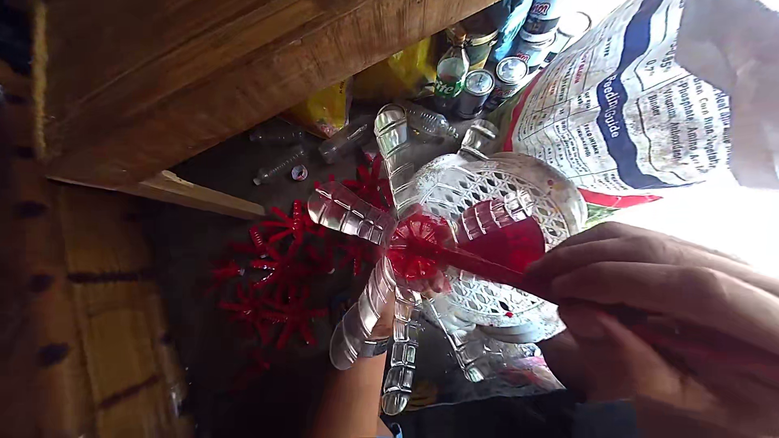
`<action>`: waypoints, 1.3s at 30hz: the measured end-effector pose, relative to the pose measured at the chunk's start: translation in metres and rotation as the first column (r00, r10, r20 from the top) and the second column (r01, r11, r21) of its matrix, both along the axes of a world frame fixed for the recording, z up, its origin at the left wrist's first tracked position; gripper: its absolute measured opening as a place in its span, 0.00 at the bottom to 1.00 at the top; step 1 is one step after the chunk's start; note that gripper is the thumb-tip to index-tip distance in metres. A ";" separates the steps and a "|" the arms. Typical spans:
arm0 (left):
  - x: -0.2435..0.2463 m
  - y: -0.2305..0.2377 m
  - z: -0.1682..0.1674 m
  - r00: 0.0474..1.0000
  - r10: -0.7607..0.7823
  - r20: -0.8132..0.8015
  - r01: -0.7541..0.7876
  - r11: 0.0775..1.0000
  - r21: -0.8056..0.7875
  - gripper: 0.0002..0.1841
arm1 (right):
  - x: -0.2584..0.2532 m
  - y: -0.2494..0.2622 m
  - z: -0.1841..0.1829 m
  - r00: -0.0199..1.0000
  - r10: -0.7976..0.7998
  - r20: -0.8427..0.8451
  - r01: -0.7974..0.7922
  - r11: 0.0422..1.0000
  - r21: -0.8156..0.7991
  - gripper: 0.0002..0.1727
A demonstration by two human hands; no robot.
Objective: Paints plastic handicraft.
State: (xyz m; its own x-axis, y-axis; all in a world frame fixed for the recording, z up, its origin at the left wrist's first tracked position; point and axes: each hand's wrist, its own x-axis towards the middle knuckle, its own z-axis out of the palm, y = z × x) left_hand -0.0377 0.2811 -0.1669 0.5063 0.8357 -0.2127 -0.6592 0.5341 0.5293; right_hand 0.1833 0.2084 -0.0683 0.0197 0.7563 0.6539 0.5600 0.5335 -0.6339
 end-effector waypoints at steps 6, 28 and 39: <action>0.003 0.005 0.015 0.977 -0.127 0.169 0.106 0.986 0.128 0.22 | -0.010 -0.003 0.004 0.999 0.025 0.047 -0.026 0.999 0.023 0.09; -0.005 0.005 0.014 0.960 -0.188 0.209 0.153 0.973 0.174 0.27 | -0.009 -0.014 -0.003 0.998 0.043 0.034 -0.045 0.998 0.042 0.09; -0.028 -0.011 0.021 0.967 -0.097 0.236 0.054 0.982 0.182 0.26 | -0.028 -0.040 0.000 0.997 0.076 0.031 -0.078 0.995 0.065 0.10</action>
State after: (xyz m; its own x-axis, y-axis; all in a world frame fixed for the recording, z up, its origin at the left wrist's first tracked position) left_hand -0.0662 0.2706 -0.1459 0.5875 0.8064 0.0682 -0.7406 0.5017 0.4470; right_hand 0.1548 0.1682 -0.0687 -0.0560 0.7101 0.7019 0.5326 0.6159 -0.5806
